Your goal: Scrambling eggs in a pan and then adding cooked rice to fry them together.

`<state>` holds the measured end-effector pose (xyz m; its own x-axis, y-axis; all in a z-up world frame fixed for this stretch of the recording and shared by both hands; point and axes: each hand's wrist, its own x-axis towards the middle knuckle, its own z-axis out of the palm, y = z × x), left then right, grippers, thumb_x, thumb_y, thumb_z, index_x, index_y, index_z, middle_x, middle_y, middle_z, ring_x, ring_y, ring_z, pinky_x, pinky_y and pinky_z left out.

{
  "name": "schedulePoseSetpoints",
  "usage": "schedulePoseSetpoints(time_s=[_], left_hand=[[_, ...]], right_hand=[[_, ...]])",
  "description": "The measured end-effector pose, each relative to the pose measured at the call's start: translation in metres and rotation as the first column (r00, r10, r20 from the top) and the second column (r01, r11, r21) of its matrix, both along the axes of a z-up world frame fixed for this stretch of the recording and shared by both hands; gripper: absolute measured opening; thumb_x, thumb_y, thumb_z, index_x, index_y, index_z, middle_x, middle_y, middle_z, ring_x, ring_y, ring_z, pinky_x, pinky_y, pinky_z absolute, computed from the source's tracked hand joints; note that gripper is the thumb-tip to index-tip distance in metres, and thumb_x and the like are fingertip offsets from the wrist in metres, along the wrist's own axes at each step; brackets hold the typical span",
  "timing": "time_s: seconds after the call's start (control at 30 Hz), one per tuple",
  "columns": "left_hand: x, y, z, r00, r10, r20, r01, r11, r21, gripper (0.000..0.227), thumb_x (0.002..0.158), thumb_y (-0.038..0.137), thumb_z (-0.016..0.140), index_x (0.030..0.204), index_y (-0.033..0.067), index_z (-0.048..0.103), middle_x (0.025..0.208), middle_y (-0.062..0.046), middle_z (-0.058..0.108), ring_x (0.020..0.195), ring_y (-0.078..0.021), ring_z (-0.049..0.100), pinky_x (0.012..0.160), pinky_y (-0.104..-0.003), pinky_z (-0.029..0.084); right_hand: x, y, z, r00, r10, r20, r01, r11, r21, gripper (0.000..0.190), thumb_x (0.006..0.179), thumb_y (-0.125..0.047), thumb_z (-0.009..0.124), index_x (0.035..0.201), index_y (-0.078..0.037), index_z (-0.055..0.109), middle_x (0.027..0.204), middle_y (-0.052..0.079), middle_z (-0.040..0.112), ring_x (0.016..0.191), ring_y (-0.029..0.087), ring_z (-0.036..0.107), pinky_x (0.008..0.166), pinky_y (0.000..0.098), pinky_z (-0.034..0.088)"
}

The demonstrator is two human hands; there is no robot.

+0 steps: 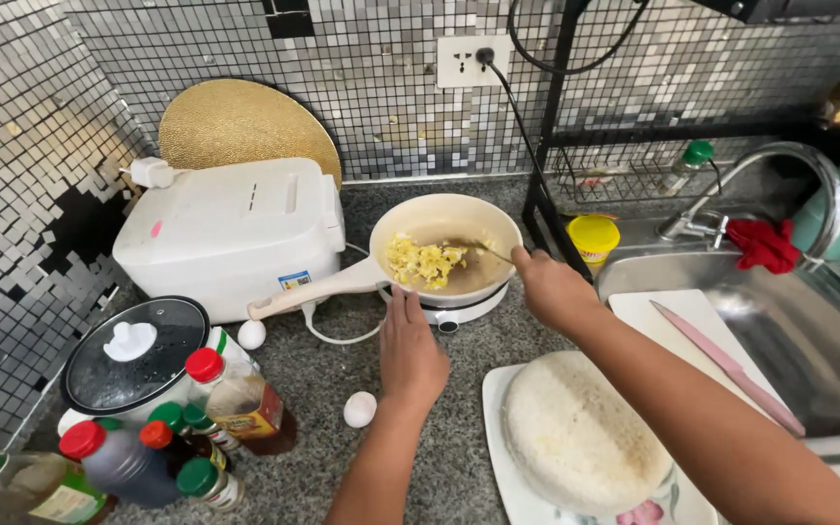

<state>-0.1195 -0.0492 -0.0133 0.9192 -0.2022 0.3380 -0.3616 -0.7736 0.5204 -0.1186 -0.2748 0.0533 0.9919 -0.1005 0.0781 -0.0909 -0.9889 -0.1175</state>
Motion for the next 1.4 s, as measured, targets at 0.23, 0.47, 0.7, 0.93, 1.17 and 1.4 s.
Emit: schedulePoseSetpoints(time_s=[0.23,0.47,0.7,0.93,1.17,1.4], left_hand=[[-0.018,0.002,-0.007,0.992,-0.091,-0.086,0.088,0.996,-0.033,0.076,0.081,0.002,0.067,0.148,-0.0036,0.032,0.159,-0.028,0.029,0.143,-0.0427,0.036,0.116,-0.049,0.032],[-0.047,0.001,-0.036,0.942,-0.234,-0.24,0.183,0.959,-0.215,0.067,0.089,0.007,0.062,0.149,-0.004,0.034,0.149,-0.028,0.043,0.136,-0.044,0.046,0.112,-0.048,0.04],[-0.102,-0.014,-0.025,0.817,-0.24,-0.525,0.224,0.97,-0.096,0.05,0.093,0.008,0.057,0.14,0.0006,0.044,0.142,-0.023,0.049,0.129,-0.0418,0.054,0.104,-0.049,0.048],[-0.118,-0.045,-0.098,0.876,-0.249,-0.412,0.233,0.968,-0.09,0.04,0.09,0.006,0.056,0.128,-0.0054,0.053,0.134,-0.027,0.053,0.124,-0.0441,0.057,0.105,-0.048,0.049],[-0.137,-0.063,-0.125,0.874,0.032,-0.485,0.014,0.996,0.09,0.035,0.09,0.007,0.056,0.122,-0.0064,0.058,0.134,-0.03,0.056,0.125,-0.044,0.058,0.103,-0.048,0.051],[-0.145,-0.072,-0.134,0.861,0.099,-0.499,-0.12,0.993,-0.01,0.034,0.087,0.007,0.059,0.117,-0.0081,0.06,0.124,-0.032,0.064,0.117,-0.0459,0.063,0.099,-0.051,0.053]], right_hand=[[-0.016,-0.024,-0.032,0.912,0.111,0.396,-0.149,0.986,0.068,0.031,0.086,0.004,0.054,0.115,-0.005,0.048,0.108,0.026,0.065,0.098,0.047,0.066,0.08,0.0572,0.052],[-0.105,-0.052,-0.047,0.832,-0.312,0.458,-0.025,0.804,0.593,0.015,0.096,-0.016,0.063,0.102,-0.006,0.054,0.076,0.015,0.062,0.07,0.029,0.06,0.065,0.0416,0.05],[-0.2,-0.098,-0.116,0.791,-0.58,0.194,0.29,0.635,0.716,0.016,0.092,-0.021,0.06,0.102,-0.01,0.066,0.076,0.011,0.073,0.069,0.022,0.067,0.067,0.0374,0.052],[-0.234,-0.125,-0.167,0.762,-0.633,0.138,0.506,0.715,0.483,0.03,0.091,-0.034,0.067,0.102,-0.007,0.075,0.083,0.025,0.075,0.082,0.043,0.071,0.079,0.048,0.056],[-0.239,-0.145,-0.189,0.83,-0.543,0.125,0.449,0.785,0.427,0.028,0.08,-0.028,0.073,0.09,-0.002,0.077,0.086,0.029,0.073,0.088,0.045,0.072,0.085,0.05,0.057],[-0.232,-0.163,-0.207,0.922,-0.386,0.028,0.342,0.847,0.407,0.035,0.074,-0.028,0.081,0.089,0.004,0.073,0.087,0.03,0.072,0.088,0.044,0.073,0.082,0.0482,0.057]])
